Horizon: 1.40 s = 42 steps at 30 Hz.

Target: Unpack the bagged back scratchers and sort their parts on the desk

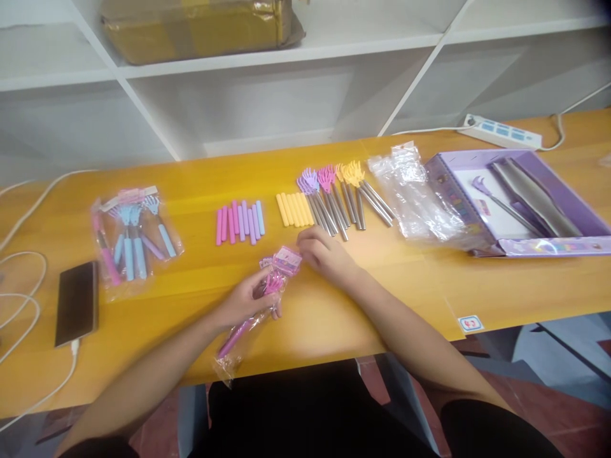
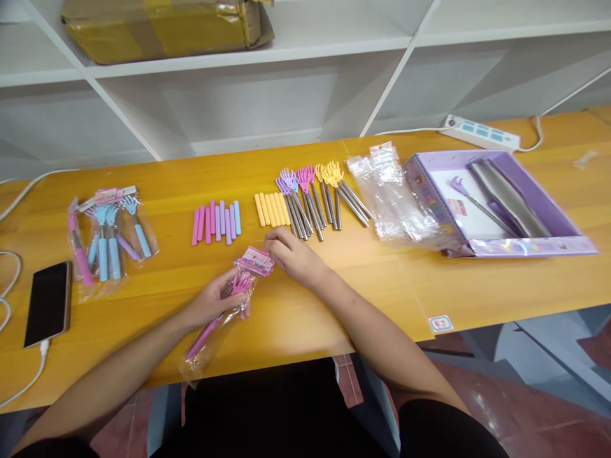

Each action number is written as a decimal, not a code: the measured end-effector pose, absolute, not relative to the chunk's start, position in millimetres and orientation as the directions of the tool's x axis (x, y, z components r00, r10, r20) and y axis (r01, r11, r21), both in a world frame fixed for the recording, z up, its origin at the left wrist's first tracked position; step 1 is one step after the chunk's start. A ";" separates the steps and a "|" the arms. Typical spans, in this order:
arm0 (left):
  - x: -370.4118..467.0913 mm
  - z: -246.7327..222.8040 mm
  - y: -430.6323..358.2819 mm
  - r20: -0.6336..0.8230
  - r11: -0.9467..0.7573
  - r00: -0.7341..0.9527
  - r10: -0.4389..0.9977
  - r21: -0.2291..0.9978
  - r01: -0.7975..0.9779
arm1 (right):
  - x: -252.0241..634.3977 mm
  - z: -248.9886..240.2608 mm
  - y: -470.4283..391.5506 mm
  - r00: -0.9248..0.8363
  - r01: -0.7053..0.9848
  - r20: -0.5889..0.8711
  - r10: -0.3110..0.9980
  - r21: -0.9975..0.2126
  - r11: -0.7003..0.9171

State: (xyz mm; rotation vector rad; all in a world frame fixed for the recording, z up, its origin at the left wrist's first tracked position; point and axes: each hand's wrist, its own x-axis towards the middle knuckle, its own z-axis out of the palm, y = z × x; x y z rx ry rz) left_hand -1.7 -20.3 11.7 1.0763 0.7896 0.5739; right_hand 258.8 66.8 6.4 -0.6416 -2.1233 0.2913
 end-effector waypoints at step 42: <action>13.0 2.2 -36.7 -0.199 0.412 0.729 0.655 0.903 -0.124 | 234.1 124.2 45.9 -0.019 0.282 0.502 0.865 -0.827 0.486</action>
